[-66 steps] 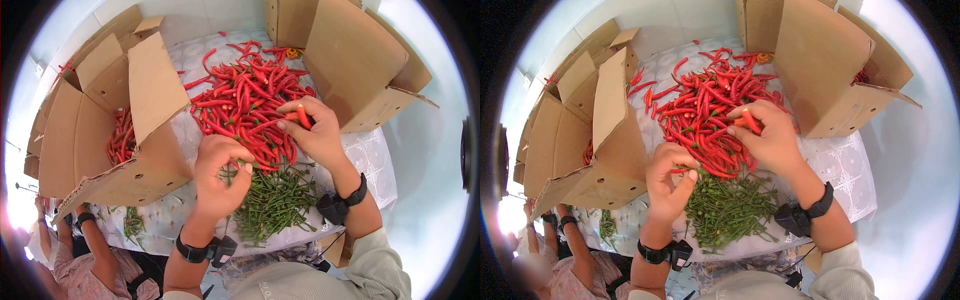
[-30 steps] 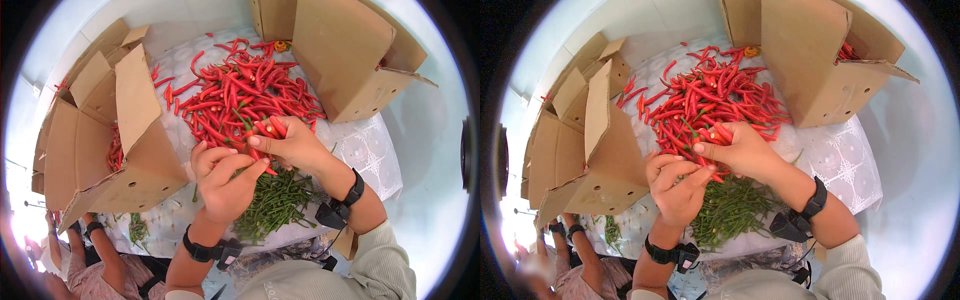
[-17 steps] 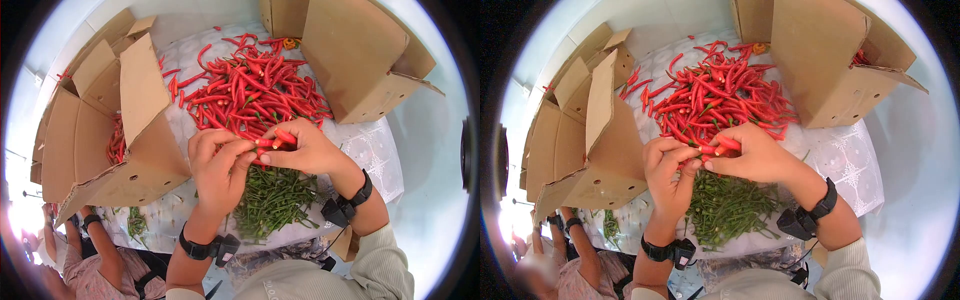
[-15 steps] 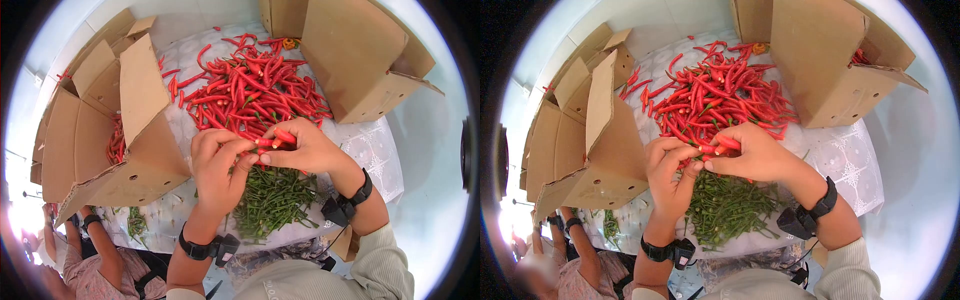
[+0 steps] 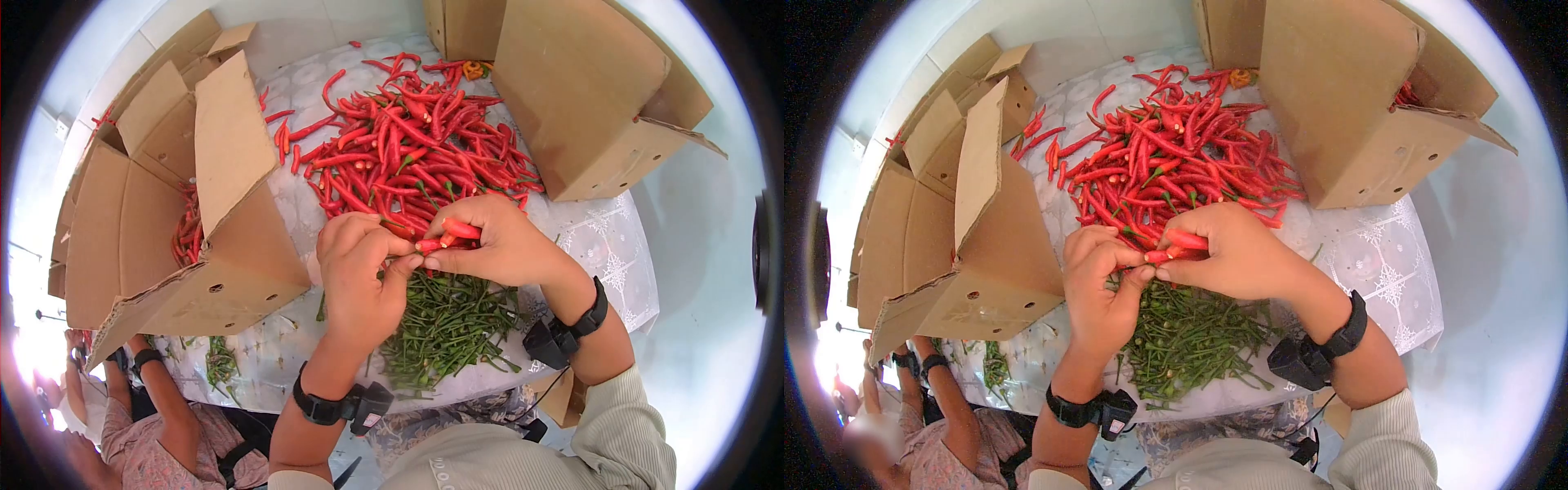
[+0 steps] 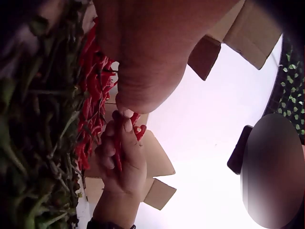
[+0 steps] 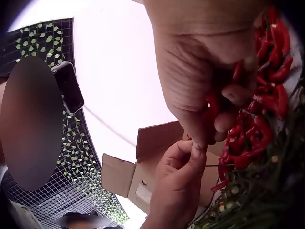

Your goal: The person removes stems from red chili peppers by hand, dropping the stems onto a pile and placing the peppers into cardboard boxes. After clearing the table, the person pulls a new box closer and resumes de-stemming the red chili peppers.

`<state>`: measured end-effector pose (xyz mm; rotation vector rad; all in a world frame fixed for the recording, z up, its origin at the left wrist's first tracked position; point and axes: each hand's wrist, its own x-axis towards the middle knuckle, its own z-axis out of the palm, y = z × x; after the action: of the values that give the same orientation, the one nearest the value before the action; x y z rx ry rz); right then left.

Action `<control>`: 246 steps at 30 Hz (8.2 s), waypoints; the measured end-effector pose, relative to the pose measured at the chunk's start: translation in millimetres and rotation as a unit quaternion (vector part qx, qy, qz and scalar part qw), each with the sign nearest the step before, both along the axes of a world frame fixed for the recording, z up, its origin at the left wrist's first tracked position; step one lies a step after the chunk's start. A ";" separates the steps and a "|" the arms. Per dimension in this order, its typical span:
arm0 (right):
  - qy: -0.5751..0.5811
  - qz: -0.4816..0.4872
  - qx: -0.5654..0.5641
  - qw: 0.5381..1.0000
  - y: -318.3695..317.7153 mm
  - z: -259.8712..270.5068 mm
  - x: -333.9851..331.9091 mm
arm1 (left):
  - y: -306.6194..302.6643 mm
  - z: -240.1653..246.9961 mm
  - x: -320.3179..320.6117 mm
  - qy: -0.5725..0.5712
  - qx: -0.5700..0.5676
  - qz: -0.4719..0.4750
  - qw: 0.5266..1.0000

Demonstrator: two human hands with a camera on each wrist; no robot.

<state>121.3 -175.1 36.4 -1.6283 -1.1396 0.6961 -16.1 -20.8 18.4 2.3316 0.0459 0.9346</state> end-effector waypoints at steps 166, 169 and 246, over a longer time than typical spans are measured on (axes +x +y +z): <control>-0.194 -0.018 0.125 0.973 11.0 -0.3 -5.3 | -0.3 7.1 -5.8 0.023 -0.007 0.052 0.998; -0.222 -0.065 0.084 0.969 9.4 -1.2 -5.2 | 1.4 6.5 -5.4 0.038 -0.030 0.027 0.998; 0.100 0.011 0.016 0.995 -4.4 14.9 -5.3 | 9.8 7.2 -9.9 0.024 -0.362 -0.164 0.917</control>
<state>116.0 -179.5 51.3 -1.4840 -1.0195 0.8312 -26.0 -10.9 25.6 1.6031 0.0155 0.5560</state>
